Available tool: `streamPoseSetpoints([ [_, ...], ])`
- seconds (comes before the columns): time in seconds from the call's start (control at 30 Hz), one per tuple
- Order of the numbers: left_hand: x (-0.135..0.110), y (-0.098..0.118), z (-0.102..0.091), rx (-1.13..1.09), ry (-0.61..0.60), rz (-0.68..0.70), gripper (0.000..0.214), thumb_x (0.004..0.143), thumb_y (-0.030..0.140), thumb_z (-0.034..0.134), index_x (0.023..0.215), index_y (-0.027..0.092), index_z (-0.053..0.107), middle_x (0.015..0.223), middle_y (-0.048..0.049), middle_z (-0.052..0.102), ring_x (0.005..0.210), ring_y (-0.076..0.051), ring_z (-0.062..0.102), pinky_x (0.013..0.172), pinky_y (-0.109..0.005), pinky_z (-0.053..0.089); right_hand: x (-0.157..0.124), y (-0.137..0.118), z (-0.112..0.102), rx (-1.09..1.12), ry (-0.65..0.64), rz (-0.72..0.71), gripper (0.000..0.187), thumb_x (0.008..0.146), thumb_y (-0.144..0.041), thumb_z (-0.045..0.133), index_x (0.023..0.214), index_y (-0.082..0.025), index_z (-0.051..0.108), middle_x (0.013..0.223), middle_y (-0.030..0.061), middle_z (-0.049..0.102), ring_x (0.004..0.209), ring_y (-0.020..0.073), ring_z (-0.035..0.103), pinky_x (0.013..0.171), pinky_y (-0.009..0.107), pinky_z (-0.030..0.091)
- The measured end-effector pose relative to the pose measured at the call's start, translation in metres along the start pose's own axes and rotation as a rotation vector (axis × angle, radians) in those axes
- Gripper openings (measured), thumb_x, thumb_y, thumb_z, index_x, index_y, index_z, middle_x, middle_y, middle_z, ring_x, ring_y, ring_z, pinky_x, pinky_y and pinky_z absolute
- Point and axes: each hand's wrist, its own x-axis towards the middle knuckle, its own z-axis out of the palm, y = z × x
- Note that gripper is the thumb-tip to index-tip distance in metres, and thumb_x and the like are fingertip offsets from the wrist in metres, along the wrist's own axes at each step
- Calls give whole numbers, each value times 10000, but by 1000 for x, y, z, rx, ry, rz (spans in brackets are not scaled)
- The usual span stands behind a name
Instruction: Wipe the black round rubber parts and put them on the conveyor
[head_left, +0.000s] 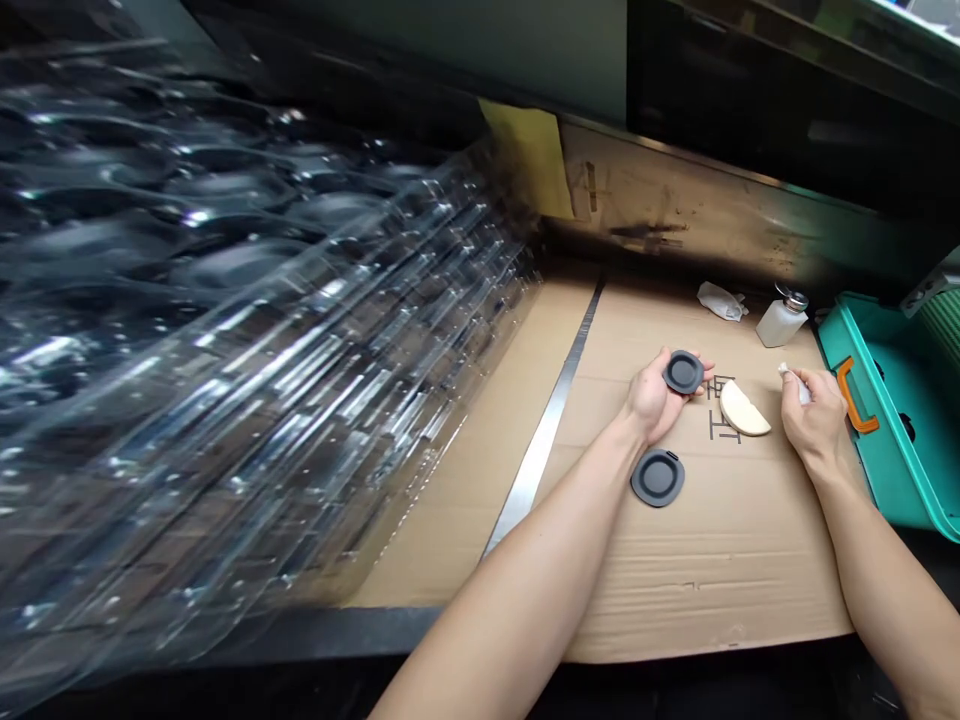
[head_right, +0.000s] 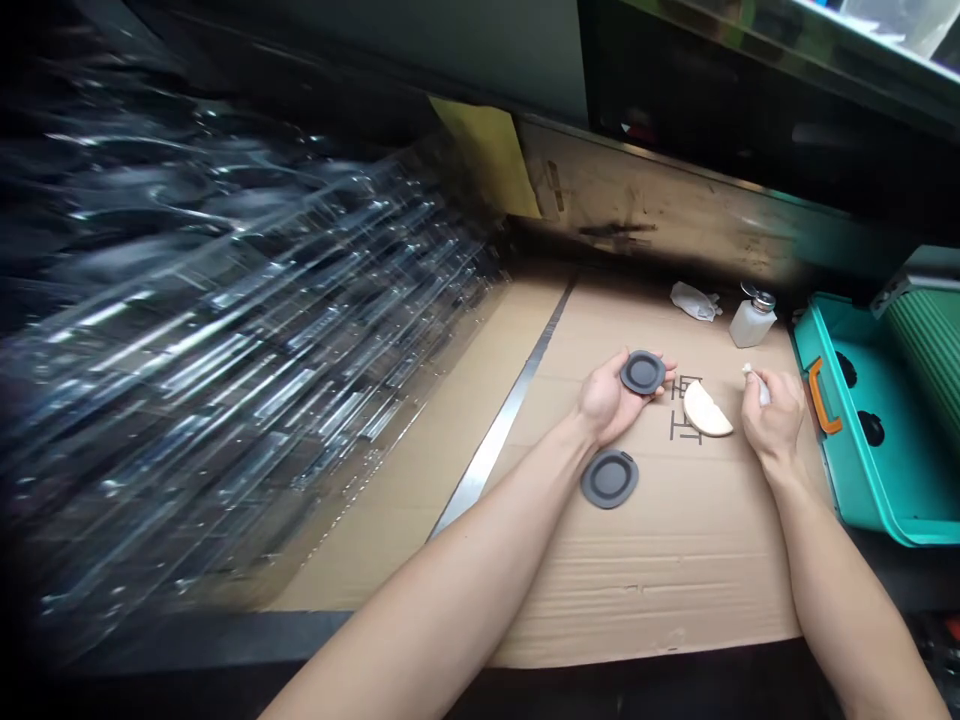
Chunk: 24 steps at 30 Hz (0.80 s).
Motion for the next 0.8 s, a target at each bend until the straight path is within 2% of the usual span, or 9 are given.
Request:
streamPoseSetpoints([
  [0.2,-4,9,0,-115,-13,-88,495,1047,398,279,1153,53,619,1164,-274,700,968,-305,700,666,-349,538,5,-7,5,29,-24,2,250,950,-382,557,937,-201,728,914,83,735,882,229,665,815,358,505],
  [0.43,-7,13,0,-126,-14,-100,537,1056,416,242,1159,41,612,1130,-260,704,871,-260,699,653,-326,552,4,-14,-1,44,-5,-1,213,937,-354,587,923,-201,734,912,78,736,872,220,671,808,348,506],
  [0.63,-7,15,-3,-140,-9,-111,562,1054,426,242,1217,21,595,1150,-264,698,894,-249,695,695,-310,568,5,-14,-1,41,-25,6,214,939,-354,580,928,-202,732,926,79,738,887,225,670,818,356,505],
  [0.8,-8,13,-2,-57,-43,-117,565,1049,435,276,1161,5,626,1071,-272,716,771,-231,683,593,-288,521,4,-13,-1,64,-24,9,208,932,-346,589,934,-197,735,932,81,739,893,221,671,821,350,506],
])
